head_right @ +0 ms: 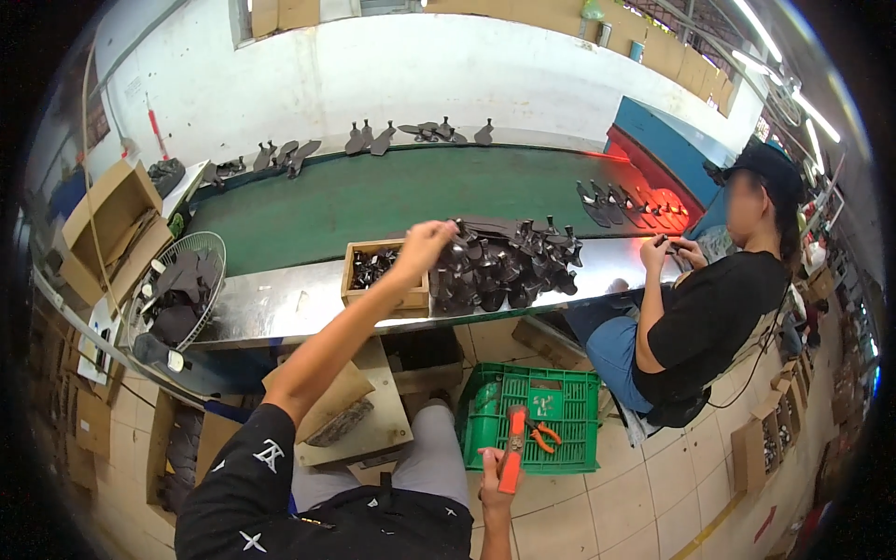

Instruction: The recorder uses a hammer and scissors to assemble and trim shoe upper components at a factory workbench.

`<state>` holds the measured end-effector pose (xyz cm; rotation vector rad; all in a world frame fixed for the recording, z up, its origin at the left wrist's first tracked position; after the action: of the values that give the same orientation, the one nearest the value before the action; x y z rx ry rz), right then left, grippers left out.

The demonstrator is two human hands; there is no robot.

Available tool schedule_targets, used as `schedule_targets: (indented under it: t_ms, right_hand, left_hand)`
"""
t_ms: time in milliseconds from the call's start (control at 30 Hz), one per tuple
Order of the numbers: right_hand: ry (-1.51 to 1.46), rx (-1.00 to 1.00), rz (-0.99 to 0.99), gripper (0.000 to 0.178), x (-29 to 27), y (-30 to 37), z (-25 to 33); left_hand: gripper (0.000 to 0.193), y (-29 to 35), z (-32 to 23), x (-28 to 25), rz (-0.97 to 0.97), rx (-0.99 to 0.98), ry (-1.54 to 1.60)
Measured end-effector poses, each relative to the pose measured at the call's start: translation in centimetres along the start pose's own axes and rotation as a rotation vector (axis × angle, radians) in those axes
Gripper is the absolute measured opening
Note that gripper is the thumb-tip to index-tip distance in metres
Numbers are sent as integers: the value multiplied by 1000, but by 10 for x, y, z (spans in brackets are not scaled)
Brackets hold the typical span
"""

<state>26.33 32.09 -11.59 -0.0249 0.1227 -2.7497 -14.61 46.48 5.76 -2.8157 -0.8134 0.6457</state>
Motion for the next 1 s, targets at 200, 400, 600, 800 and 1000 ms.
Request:
schedule_targets:
  t_ms: [200,400,600,800,1000]
  right_hand:
    - [-8,92,-17,16,11,-11,-1]
    - [133,16,119,15,52,-24,3]
    - [49,69,213,15,90,-32,-4]
    - [-57,150,285,17,125,-34,-7]
    - [-85,170,318,18,123,-26,0]
  left_hand:
    - [29,59,-113,-83,383,150,132]
    - [9,210,-170,-154,675,274,-849]
    - [9,267,-173,-271,-291,367,-924]
    - [33,320,-88,-281,-479,583,-518]
    - [44,309,-26,-259,-396,443,-455]
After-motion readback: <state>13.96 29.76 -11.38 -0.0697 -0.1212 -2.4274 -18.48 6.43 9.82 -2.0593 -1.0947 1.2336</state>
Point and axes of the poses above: each hand's wrist, its own y-axis away from the middle knuckle, its own x-axis out of the palm, z = x × y, the point moved 10 cm from there along -y, towards the middle knuckle, and after that the axes turned 6 degrees about z, right-handed, at the moved point
